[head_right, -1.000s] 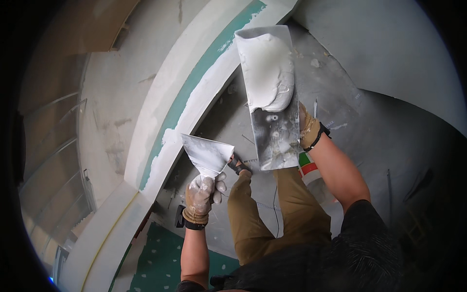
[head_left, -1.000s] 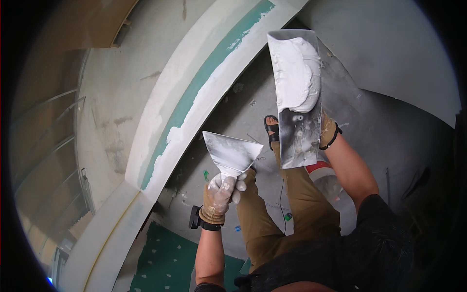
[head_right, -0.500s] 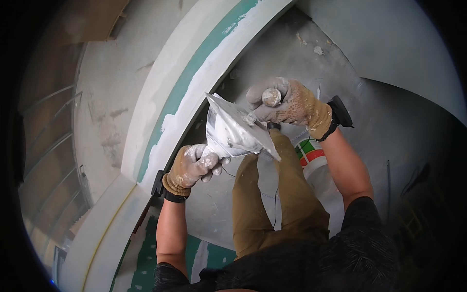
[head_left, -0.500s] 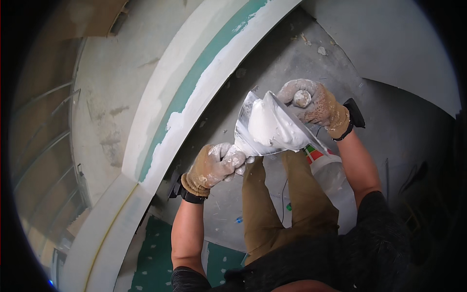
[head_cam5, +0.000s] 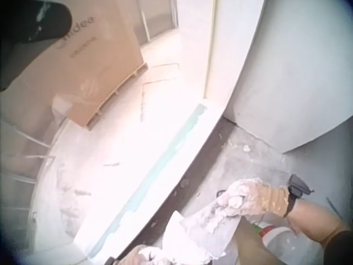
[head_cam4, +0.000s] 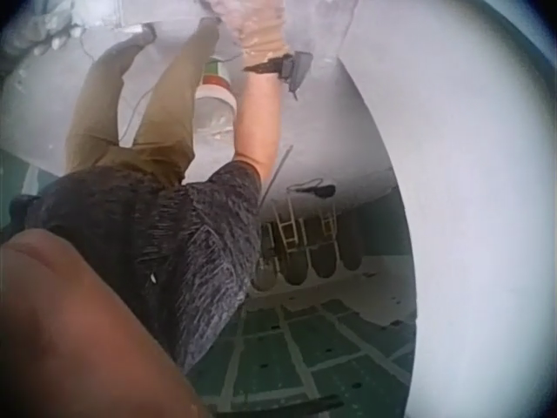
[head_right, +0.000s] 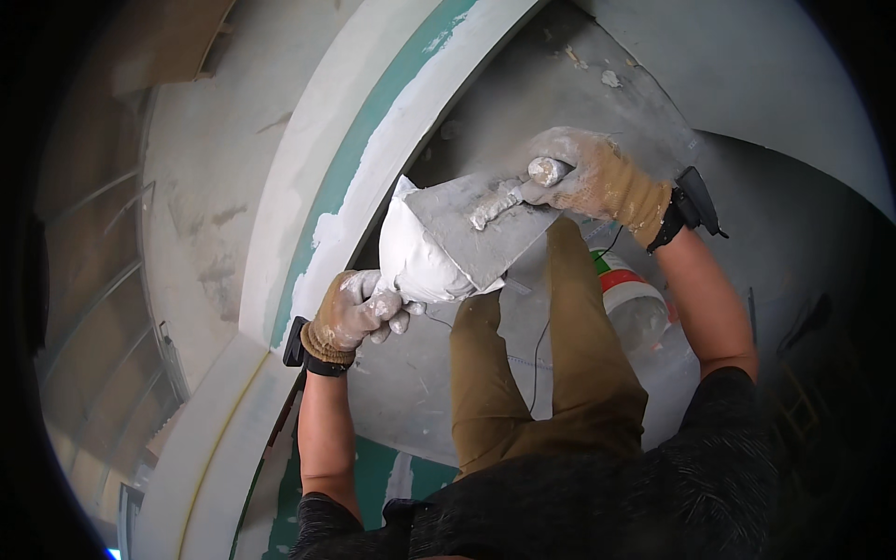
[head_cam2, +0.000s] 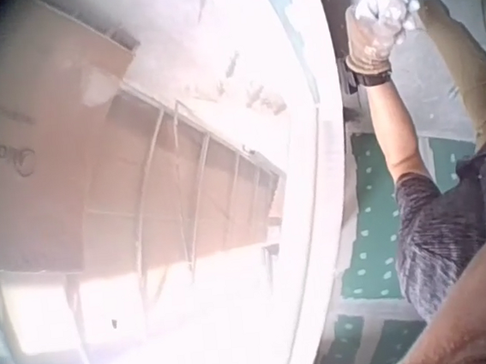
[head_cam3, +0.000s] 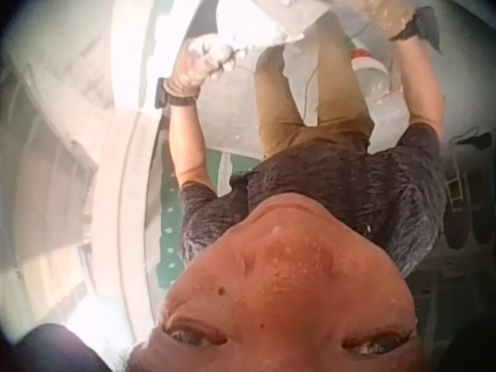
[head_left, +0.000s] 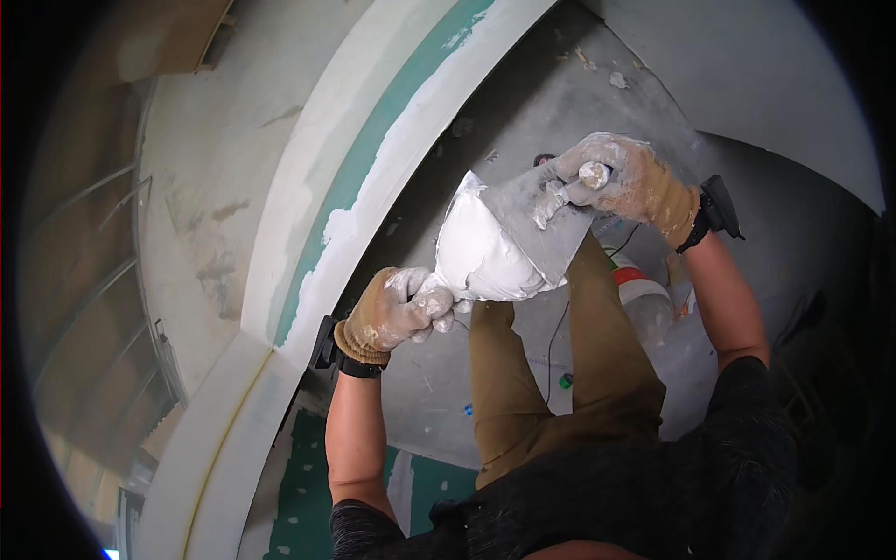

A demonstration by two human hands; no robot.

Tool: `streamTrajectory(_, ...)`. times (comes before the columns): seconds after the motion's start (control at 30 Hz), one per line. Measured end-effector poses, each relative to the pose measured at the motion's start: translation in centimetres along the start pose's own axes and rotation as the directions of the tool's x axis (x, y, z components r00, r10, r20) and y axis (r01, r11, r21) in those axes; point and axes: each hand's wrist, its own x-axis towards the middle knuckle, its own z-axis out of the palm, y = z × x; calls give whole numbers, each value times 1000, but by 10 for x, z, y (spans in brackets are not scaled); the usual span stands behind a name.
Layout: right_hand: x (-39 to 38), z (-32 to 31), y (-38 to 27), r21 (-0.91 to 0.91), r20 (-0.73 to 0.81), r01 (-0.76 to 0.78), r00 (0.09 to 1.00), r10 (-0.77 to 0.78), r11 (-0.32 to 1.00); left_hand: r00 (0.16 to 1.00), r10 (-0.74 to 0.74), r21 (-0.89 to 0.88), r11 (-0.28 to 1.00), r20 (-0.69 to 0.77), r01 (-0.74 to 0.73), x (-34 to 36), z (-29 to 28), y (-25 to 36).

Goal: Applying plaster or joint compound to the ceiling corner using a trowel and putty knife.

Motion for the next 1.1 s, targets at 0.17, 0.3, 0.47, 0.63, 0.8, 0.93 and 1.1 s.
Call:
streamTrajectory(0.17,18,-38,62,-328,26,14,1000,-6,945,997,-12,-39,999,-80,8,35,-1,10)
streamTrajectory(0.3,39,-77,96,100,190,-569,816,545,816,972,56,13,998,-226,-55,87,10,28)
streamTrajectory(0.47,26,-102,163,218,251,-233,952,176,948,905,126,-39,987,-406,-155,143,35,38)
streamTrajectory(0.63,-21,-124,197,488,326,-341,925,194,803,862,127,-96,975,-491,-198,174,53,61)
streamTrajectory(0.8,-65,-160,234,699,378,-419,904,198,579,829,133,-152,956,-543,-253,187,58,68)
streamTrajectory(0.93,-52,-120,202,819,413,-448,894,175,359,780,138,-148,947,-611,-284,192,58,62)
streamTrajectory(1.1,-31,-87,172,889,439,-453,885,159,64,790,92,-269,911,-606,-313,195,72,73)
